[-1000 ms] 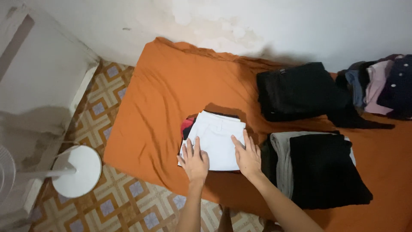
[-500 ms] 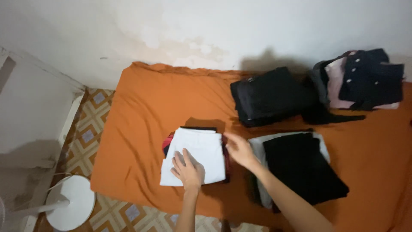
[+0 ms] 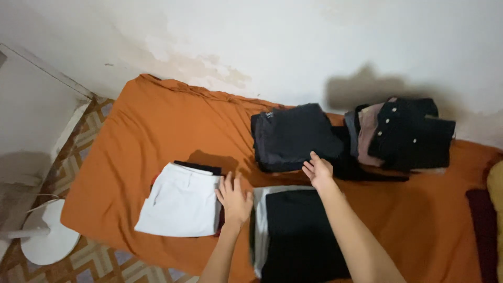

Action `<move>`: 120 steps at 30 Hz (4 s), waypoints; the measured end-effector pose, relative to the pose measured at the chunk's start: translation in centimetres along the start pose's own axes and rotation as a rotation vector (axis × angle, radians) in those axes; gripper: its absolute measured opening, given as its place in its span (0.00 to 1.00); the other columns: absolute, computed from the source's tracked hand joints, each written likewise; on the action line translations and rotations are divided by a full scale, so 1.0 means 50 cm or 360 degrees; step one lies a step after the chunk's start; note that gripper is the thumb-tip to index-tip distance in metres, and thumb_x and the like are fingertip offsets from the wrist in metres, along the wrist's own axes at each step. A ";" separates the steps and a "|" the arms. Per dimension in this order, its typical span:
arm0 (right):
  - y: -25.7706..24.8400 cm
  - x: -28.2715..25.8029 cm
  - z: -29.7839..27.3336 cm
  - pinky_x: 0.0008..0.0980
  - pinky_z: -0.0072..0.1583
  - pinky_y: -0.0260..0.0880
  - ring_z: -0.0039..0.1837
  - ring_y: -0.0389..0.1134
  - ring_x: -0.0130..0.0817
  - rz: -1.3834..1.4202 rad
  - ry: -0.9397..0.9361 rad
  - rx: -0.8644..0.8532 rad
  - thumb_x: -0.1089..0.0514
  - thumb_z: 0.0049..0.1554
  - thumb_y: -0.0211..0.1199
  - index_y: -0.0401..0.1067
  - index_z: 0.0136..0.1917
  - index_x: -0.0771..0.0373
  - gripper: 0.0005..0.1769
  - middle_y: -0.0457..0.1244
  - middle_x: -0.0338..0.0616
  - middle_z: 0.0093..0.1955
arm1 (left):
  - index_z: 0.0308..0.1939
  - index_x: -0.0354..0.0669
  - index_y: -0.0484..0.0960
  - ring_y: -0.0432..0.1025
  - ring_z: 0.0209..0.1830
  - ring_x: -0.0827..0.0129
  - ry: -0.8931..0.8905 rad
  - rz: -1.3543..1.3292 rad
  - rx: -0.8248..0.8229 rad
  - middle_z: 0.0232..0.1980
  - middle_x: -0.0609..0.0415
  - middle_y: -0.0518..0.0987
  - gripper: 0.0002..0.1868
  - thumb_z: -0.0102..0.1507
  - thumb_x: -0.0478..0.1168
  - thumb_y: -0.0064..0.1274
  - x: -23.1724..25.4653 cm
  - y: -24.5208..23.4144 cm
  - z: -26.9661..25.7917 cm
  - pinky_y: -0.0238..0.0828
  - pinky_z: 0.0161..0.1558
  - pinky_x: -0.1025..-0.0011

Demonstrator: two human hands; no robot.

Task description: Sorting and stacking various items of folded laundry on a bed.

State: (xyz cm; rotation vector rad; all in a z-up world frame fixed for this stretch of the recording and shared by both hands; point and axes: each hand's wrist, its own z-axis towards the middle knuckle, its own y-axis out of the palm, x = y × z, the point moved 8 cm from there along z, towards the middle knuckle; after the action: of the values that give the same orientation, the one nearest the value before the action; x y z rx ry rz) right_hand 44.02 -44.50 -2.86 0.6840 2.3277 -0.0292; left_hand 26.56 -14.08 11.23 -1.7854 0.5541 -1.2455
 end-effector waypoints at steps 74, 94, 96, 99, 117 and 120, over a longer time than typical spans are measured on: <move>0.381 0.386 -0.596 0.33 0.57 0.71 0.53 0.71 0.36 -0.0996 -0.0864 -0.0652 0.48 0.62 0.62 0.75 0.61 0.65 0.21 0.72 0.47 0.53 | 0.65 0.43 0.71 0.71 0.62 0.65 -0.0211 -0.1753 -0.0632 0.62 0.54 0.78 0.31 0.59 0.38 0.63 -0.608 -0.253 0.075 0.67 0.64 0.65; 0.402 0.358 -0.733 0.52 0.72 0.60 0.71 0.59 0.57 -0.1727 -0.2055 -0.0069 0.50 0.68 0.54 0.63 0.73 0.62 0.24 0.58 0.59 0.69 | 0.79 0.46 0.54 0.60 0.74 0.42 0.0024 -0.0376 0.0346 0.76 0.40 0.60 0.46 0.62 0.51 0.60 -0.503 -0.345 0.034 0.59 0.71 0.52; 0.442 0.394 -0.786 0.59 0.76 0.47 0.80 0.49 0.56 -0.2285 -0.2511 -0.0384 0.47 0.62 0.54 0.59 0.77 0.47 0.31 0.50 0.55 0.79 | 0.78 0.58 0.58 0.53 0.79 0.47 0.0546 0.0254 0.0498 0.81 0.51 0.54 0.40 0.65 0.55 0.55 -0.438 -0.343 0.011 0.49 0.74 0.41; 0.428 0.435 -0.698 0.62 0.77 0.37 0.83 0.39 0.54 -0.2626 -0.2060 -0.0438 0.43 0.62 0.52 0.51 0.80 0.45 0.35 0.41 0.48 0.84 | 0.76 0.70 0.59 0.47 0.80 0.51 0.0784 0.0675 0.0281 0.82 0.58 0.52 0.36 0.65 0.62 0.48 -0.392 -0.314 0.006 0.38 0.70 0.29; 0.433 0.408 -0.626 0.58 0.76 0.39 0.84 0.32 0.55 -0.2513 -0.1463 -0.1051 0.48 0.59 0.63 0.56 0.78 0.52 0.37 0.35 0.49 0.86 | 0.77 0.69 0.56 0.41 0.81 0.49 0.0763 0.0699 -0.0013 0.82 0.57 0.49 0.38 0.63 0.64 0.44 -0.397 -0.269 0.055 0.31 0.70 0.28; 0.414 0.299 -0.634 0.47 0.77 0.52 0.83 0.48 0.51 -0.1744 -0.1565 -0.1174 0.52 0.55 0.69 0.62 0.75 0.58 0.38 0.49 0.53 0.82 | 0.76 0.64 0.59 0.39 0.81 0.42 0.0701 0.0543 0.0125 0.82 0.53 0.51 0.34 0.65 0.57 0.44 -0.373 -0.258 0.037 0.28 0.71 0.29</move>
State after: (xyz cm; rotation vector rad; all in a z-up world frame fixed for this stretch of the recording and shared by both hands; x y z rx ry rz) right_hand 25.07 -13.20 14.97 -0.8402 1.3083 0.0026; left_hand 19.27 7.46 12.10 -1.2826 0.9977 -1.3951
